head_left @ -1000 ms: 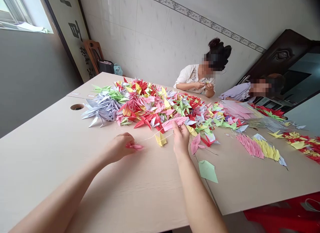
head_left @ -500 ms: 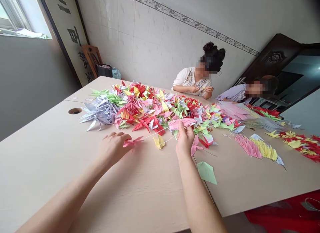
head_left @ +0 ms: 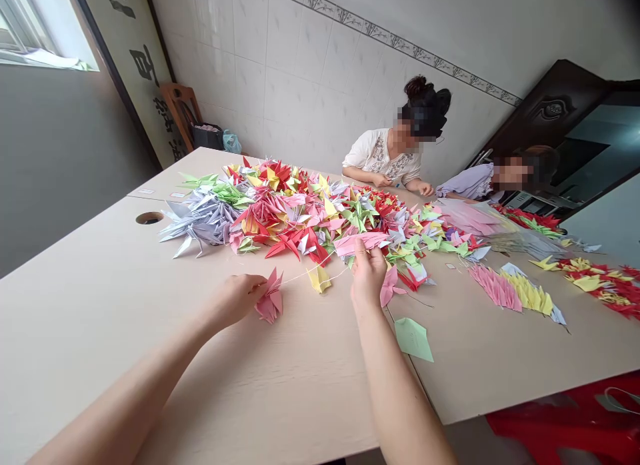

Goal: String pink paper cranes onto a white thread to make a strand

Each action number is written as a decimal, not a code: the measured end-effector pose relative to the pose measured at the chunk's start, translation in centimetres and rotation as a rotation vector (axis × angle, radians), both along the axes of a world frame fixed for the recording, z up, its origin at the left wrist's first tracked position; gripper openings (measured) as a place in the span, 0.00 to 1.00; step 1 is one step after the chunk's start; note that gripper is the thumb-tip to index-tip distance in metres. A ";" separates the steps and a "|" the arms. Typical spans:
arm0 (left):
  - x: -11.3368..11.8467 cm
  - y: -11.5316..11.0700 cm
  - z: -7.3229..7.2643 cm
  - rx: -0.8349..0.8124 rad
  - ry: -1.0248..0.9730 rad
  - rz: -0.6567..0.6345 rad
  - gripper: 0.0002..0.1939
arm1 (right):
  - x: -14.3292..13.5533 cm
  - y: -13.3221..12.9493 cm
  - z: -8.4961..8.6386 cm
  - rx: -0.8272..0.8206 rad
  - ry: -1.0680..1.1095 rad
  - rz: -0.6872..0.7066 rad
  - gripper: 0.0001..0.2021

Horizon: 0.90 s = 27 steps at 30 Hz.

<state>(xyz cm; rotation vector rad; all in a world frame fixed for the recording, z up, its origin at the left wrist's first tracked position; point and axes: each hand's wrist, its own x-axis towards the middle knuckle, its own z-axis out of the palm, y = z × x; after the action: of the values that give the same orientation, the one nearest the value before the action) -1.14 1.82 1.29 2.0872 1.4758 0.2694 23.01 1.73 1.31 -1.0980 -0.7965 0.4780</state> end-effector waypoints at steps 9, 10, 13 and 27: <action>0.8 -0.4 -0.9 0.032 -0.058 -0.059 0.16 | -0.2 0.0 -0.2 -0.005 -0.070 0.025 0.18; 0.9 -0.5 -1.0 0.047 -0.047 -0.077 0.15 | -0.2 0.0 -0.3 -0.001 -0.078 0.028 0.19; 0.8 -0.6 -1.0 0.051 0.018 -0.133 0.14 | -0.2 0.1 -0.3 0.007 -0.102 0.032 0.18; -0.2 -0.2 0.0 -0.111 0.103 -0.086 0.12 | -0.6 0.0 -0.3 -0.020 -0.138 0.068 0.19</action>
<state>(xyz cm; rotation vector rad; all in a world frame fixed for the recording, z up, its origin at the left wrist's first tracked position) -1.31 1.64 1.31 2.0960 1.4211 0.0461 22.42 1.70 1.02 -1.1336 -0.9545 0.4719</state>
